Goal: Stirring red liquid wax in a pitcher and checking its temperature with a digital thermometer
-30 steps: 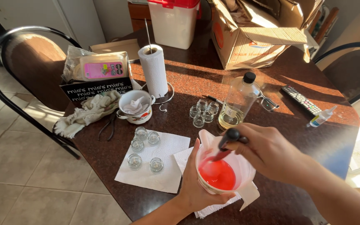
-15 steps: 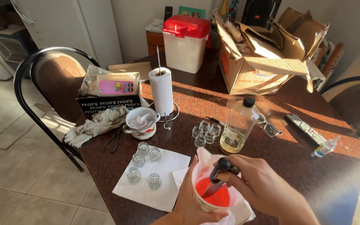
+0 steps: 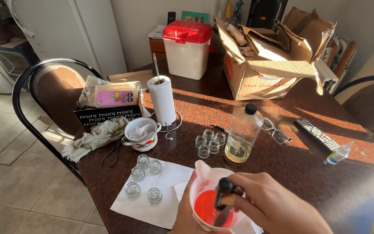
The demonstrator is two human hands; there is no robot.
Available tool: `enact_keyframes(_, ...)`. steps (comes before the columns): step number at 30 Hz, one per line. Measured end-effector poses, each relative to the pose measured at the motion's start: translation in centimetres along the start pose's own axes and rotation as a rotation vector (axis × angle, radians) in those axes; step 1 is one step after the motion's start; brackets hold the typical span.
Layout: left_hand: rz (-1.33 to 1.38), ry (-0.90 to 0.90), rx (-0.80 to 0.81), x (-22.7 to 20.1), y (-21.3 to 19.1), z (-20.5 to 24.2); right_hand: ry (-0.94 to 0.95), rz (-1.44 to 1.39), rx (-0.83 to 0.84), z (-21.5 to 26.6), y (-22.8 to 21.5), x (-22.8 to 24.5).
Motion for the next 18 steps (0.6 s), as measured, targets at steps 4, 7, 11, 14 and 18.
enact_keyframes(4, 0.136, 0.106, -0.118, 1.1, -1.5, 0.9, -0.1, -0.07, -0.135, -1.3, 0.6, 0.2)
enact_keyframes(7, -0.707, 0.776, 0.116, 0.1, -1.3, 2.8, -0.041, 0.077, -0.297, -0.6, 0.0, -1.8)
enact_keyframes(11, -0.575, 0.505, -0.296, 0.9, -6.4, 2.2, 0.101, 0.118, -0.144, 0.6, -1.3, -1.6)
enact_keyframes(14, -1.356, 0.934, -0.463, 1.6, -10.8, 2.9, 0.023, 0.018, -0.028, -0.1, -0.6, 0.2)
enact_keyframes(18, -1.68, 1.07, -0.481, 0.8, -6.4, 4.4, -0.234, -0.046, -0.167, -2.0, 0.5, 1.7)
Point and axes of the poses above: each hand's wrist, its own z-axis away from the middle knuckle, its own y-axis out of the palm, x = y × z, the point moved 3 cm from there along -z, towards the middle knuckle, and after that the axes turned 3 degrees about -x, right-handed, at the moved point
